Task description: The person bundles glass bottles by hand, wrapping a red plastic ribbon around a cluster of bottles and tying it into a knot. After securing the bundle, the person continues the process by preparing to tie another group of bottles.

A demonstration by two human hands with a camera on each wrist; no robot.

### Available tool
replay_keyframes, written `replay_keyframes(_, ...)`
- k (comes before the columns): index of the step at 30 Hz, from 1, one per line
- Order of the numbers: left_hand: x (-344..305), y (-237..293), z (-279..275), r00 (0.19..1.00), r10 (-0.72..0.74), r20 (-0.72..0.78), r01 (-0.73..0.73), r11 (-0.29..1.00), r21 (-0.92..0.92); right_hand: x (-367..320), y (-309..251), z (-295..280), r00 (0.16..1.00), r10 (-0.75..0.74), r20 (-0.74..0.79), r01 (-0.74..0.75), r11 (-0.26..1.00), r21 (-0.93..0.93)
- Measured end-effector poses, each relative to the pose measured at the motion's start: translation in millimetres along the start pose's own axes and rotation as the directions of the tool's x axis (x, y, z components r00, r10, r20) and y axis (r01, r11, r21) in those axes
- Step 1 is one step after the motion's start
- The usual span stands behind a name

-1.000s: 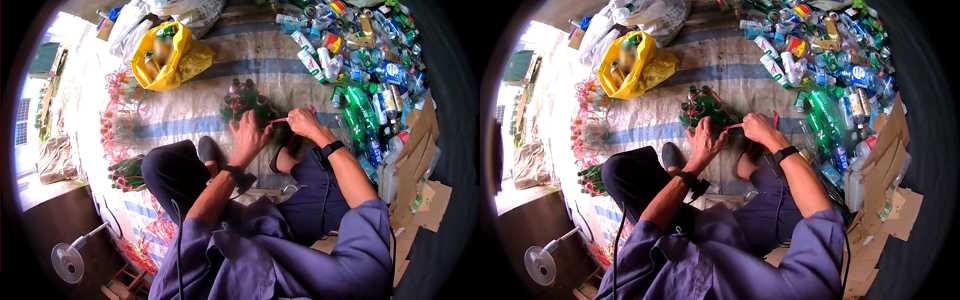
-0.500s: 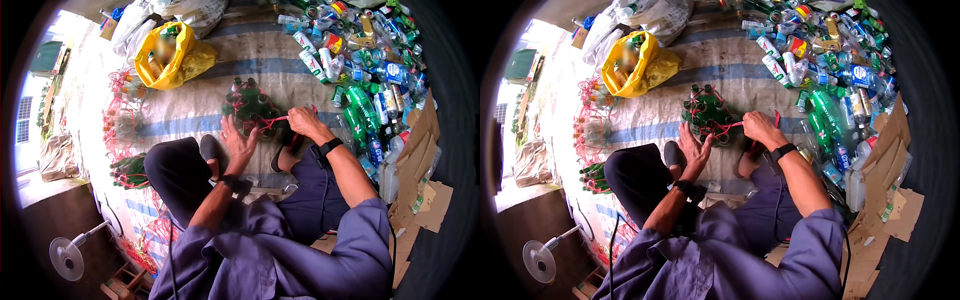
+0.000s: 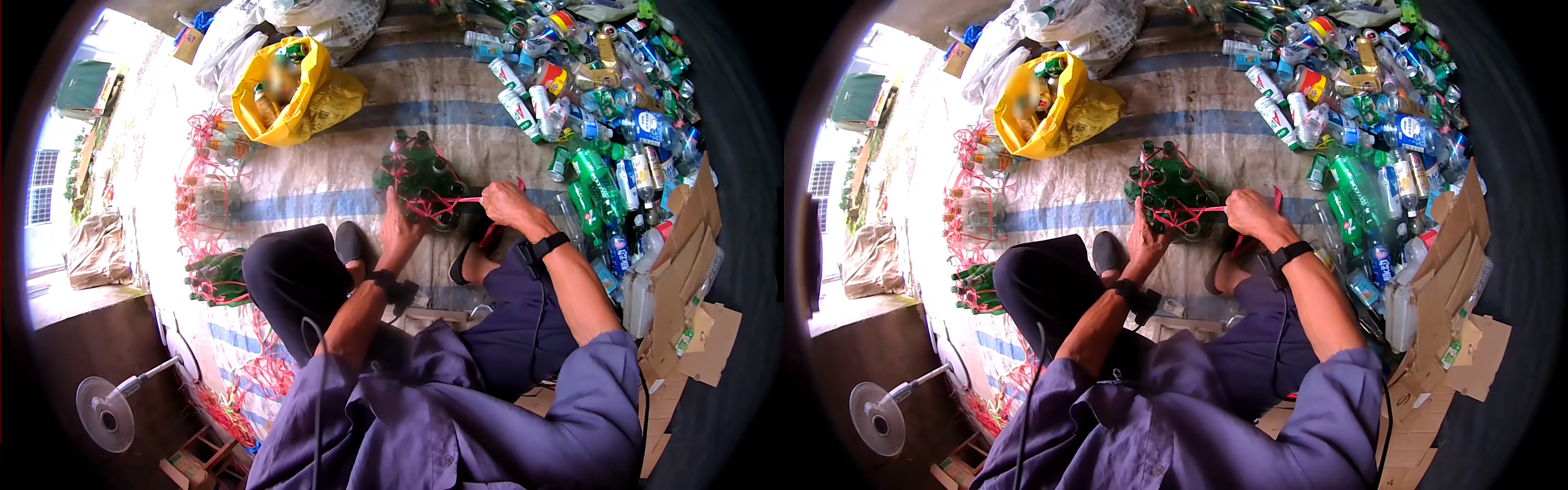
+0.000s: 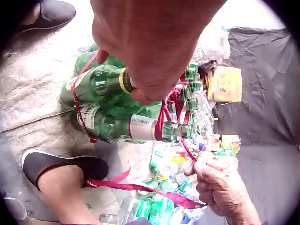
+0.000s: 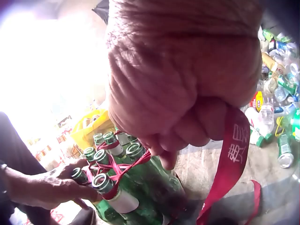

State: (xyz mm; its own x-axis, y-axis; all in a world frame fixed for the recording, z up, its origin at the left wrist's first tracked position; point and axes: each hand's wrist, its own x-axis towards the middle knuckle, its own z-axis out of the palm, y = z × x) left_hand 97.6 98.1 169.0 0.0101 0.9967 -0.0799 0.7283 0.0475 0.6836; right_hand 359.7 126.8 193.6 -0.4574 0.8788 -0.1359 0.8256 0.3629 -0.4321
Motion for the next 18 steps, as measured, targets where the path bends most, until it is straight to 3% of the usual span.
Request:
replay_keyframes(2,0.5,-1.8,-6.2,1.0,0.022,0.012,-0.022,1.0,0.022,-3.6,1.7,0.0,0.963,-0.258,0.076,0.269,0.913,-0.306)
replay_keyframes(5,3.4,-0.3,-16.5,0.998,0.029,0.05,-0.032,0.998,0.062,-7.1,0.3,1.6,0.94,-0.339,0.043,0.331,0.872,-0.36)
replay_keyframes(9,8.4,3.4,-35.0,0.981,-0.046,0.189,0.02,0.99,0.138,-7.6,-10.0,1.6,0.926,-0.374,0.061,0.373,0.87,-0.322)
replay_keyframes(13,5.9,-8.9,-22.0,0.994,-0.011,0.106,-0.008,0.985,0.174,-5.7,-9.1,2.6,0.917,-0.377,0.129,0.397,0.846,-0.356)
replay_keyframes(15,3.8,-1.8,-21.1,1.0,0.008,0.029,-0.011,0.995,0.098,-2.8,-2.2,6.3,0.905,-0.405,0.129,0.423,0.823,-0.379)
replay_keyframes(18,-0.3,6.8,-31.8,0.992,-0.073,0.099,0.07,0.997,0.037,-2.1,0.8,7.9,0.901,-0.417,0.123,0.43,0.817,-0.383)
